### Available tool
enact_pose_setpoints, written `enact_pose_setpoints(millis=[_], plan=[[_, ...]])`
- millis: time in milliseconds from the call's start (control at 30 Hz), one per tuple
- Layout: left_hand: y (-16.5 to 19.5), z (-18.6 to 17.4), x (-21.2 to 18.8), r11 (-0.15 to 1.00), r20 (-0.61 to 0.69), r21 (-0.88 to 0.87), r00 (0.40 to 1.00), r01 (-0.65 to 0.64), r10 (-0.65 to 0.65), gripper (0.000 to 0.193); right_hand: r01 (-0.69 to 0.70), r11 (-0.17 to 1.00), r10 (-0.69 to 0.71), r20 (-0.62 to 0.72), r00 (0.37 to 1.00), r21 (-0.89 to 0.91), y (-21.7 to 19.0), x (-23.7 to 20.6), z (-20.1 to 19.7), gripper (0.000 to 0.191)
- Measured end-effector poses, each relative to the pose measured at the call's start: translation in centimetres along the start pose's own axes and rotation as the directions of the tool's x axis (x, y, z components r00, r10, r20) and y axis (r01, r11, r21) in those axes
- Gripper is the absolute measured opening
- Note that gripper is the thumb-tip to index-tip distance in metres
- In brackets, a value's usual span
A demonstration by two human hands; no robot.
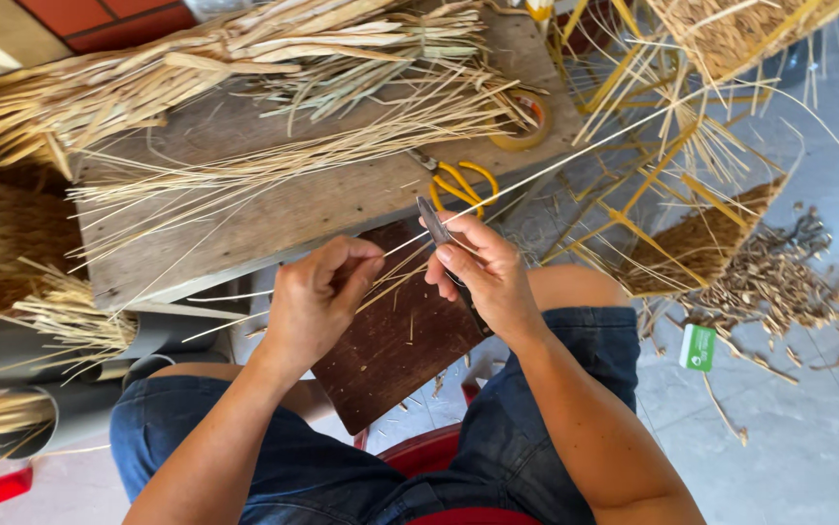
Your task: The person sits on a red stool and splits thin bamboo sticks lengthwise into narrow strips, using a small knife to help split and trim the pieces. They work each stick across their lap and a wooden board, setting finished strips on the workbench with bundles of similar material.
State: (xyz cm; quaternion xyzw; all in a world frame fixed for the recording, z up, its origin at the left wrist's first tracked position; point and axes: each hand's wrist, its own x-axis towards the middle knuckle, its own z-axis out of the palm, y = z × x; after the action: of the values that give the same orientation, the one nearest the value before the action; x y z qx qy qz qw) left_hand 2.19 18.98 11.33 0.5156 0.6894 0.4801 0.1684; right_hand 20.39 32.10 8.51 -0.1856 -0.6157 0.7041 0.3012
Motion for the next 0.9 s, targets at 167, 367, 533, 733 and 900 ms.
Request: enact_pose_setpoints(millis=[167,367,533,733,900], plan=[[-0.8,-1.1,-0.6,0.999,0.048,0.032,0.999,-0.02,0.018,0.008,0.008,0.998,-0.002,-0.103,0.995,0.058,0.2,-0.1,-2.1,0.032],[-2.4,-3.3,-1.0,0.999,0.075,0.023,0.997,0.023,-0.025,0.005,0.088,0.986,-0.043,-0.289,0.956,0.145,-0.4,-0.3,-6.0,0.033],[-3.9,-4.8,-1.3,1.0,0.094,-0.004,0.996,0.011,-0.01,0.006,0.122,0.96,-0.017,-0.384,0.923,0.251,-0.4,-0.8,-8.6,0.034],[-5.0,-7.3,-1.6,0.998,0.049,-0.008,0.997,0.062,-0.062,0.006,0.258,0.927,-0.084,-0.52,0.85,0.272,-0.6,-1.7,-12.9,0.034],[-5.6,-7.2,-1.1,0.994,-0.042,-0.064,0.995,0.087,-0.09,0.007,0.4,0.895,-0.185,-0.651,0.736,0.198,-2.1,-2.4,-13.9,0.039]])
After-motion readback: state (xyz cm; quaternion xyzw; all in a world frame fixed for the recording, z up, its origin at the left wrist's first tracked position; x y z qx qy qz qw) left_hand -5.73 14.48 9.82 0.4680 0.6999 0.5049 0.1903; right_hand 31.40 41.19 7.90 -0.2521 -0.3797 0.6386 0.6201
